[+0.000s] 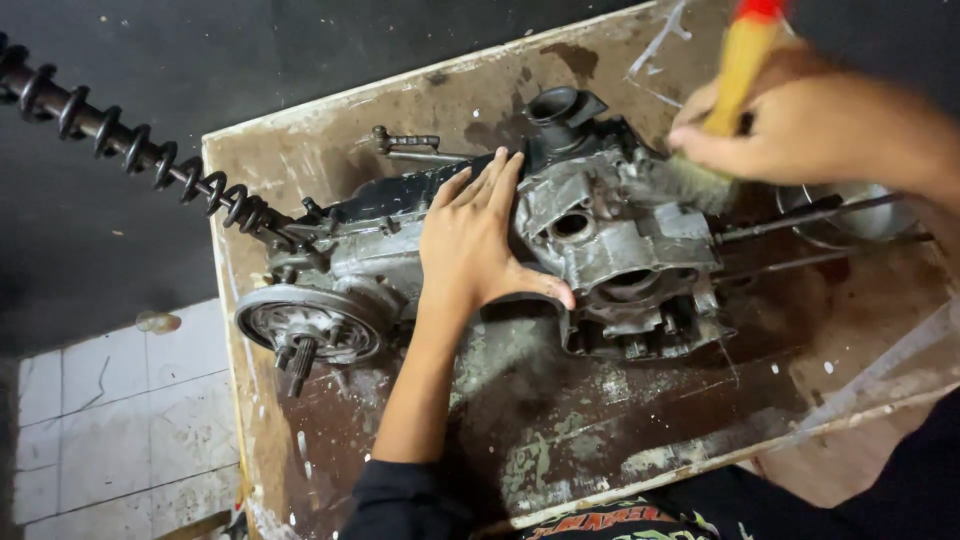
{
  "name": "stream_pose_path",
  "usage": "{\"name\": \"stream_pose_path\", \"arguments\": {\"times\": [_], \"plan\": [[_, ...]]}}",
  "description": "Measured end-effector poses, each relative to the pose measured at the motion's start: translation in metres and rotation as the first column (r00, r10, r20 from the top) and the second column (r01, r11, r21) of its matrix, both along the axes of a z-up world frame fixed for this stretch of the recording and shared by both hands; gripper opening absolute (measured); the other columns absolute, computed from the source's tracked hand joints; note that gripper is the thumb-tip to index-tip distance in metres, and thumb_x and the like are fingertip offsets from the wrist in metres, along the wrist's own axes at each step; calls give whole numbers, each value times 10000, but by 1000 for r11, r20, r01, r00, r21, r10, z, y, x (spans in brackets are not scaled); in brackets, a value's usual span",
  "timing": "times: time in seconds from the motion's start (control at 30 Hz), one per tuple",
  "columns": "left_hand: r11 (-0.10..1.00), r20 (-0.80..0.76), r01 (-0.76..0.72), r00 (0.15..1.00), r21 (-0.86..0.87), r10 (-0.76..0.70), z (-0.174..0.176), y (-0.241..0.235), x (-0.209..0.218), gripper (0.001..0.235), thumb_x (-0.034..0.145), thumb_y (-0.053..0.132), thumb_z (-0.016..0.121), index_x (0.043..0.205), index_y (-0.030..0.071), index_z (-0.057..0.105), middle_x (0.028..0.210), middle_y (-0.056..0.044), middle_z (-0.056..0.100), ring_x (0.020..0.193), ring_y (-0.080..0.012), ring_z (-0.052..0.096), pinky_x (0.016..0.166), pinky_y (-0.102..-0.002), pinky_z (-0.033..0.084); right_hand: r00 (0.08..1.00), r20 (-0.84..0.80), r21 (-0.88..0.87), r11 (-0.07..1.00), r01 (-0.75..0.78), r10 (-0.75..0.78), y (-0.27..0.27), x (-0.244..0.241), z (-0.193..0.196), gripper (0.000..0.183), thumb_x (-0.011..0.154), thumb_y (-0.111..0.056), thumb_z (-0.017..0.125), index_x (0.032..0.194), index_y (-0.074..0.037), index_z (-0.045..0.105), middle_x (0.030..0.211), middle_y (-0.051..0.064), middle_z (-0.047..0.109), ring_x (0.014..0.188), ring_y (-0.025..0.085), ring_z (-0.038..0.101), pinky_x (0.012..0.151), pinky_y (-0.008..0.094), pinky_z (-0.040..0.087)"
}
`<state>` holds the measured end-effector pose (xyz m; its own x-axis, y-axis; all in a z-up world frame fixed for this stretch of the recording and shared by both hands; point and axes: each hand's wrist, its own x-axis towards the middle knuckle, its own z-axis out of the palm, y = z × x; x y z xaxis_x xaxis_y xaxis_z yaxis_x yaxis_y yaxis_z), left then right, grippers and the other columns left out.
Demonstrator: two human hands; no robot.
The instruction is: The person is cleaning grease and oil off a motorcycle engine crankcase using a brush and cleaning fluid.
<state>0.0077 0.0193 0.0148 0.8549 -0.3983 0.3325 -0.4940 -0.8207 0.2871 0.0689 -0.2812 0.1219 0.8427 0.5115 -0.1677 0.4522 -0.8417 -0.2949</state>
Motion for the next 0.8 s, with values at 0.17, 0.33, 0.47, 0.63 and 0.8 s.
{"name": "stream_pose_path", "arguments": {"times": [0.17, 0.33, 0.47, 0.63, 0.8], "plan": [[1000, 55, 12, 998, -21, -11, 1, 4, -5, 1647, 375, 1079, 514, 1503, -115, 394, 1526, -260, 508, 1416, -296, 547, 1225, -449, 326, 998, 55, 405, 914, 4, -29, 5, 3, -29, 262, 1002, -201, 646, 1139, 4, 738, 879, 124, 746, 631, 213, 710, 557, 331, 595], [994, 123, 36, 992, -105, -23, -3, 6, -10, 1613, 390, 1062, 565, 1490, -109, 417, 1558, -282, 481, 1442, -337, 526, 1225, -445, 336, 966, 232, 328, 926, -186, 112, -5, -16, -25, 225, 1002, -217, 684, 1067, -12, 751, 890, 95, 742, 718, 171, 697, 649, 286, 569], [997, 81, 28, 996, -72, -22, 1, 5, -9, 1645, 331, 1057, 565, 1481, -110, 412, 1543, -280, 464, 1407, -348, 515, 1193, -452, 336, 875, 451, 71, 971, -230, 174, 9, -47, -21, 211, 1009, -223, 708, 979, -19, 752, 916, 98, 749, 733, 163, 679, 644, 264, 540], [998, 79, 66, 995, -17, -64, -10, 11, -8, 1624, 393, 1056, 593, 1507, -106, 372, 1596, -257, 401, 1481, -328, 447, 1225, -457, 318, 692, 352, 68, 720, -691, 631, 73, -53, -30, 213, 934, -201, 717, 1045, -21, 750, 706, 31, 663, 624, 152, 642, 509, 267, 520], [998, 97, 57, 994, -8, -56, -16, 11, -5, 1579, 406, 1011, 629, 1505, -92, 364, 1576, -235, 410, 1447, -319, 454, 1199, -453, 325, 684, 259, -91, 722, -686, 682, 20, -27, -14, 238, 903, -329, 719, 970, -100, 721, 724, 17, 636, 635, 162, 641, 548, 303, 530]]}}
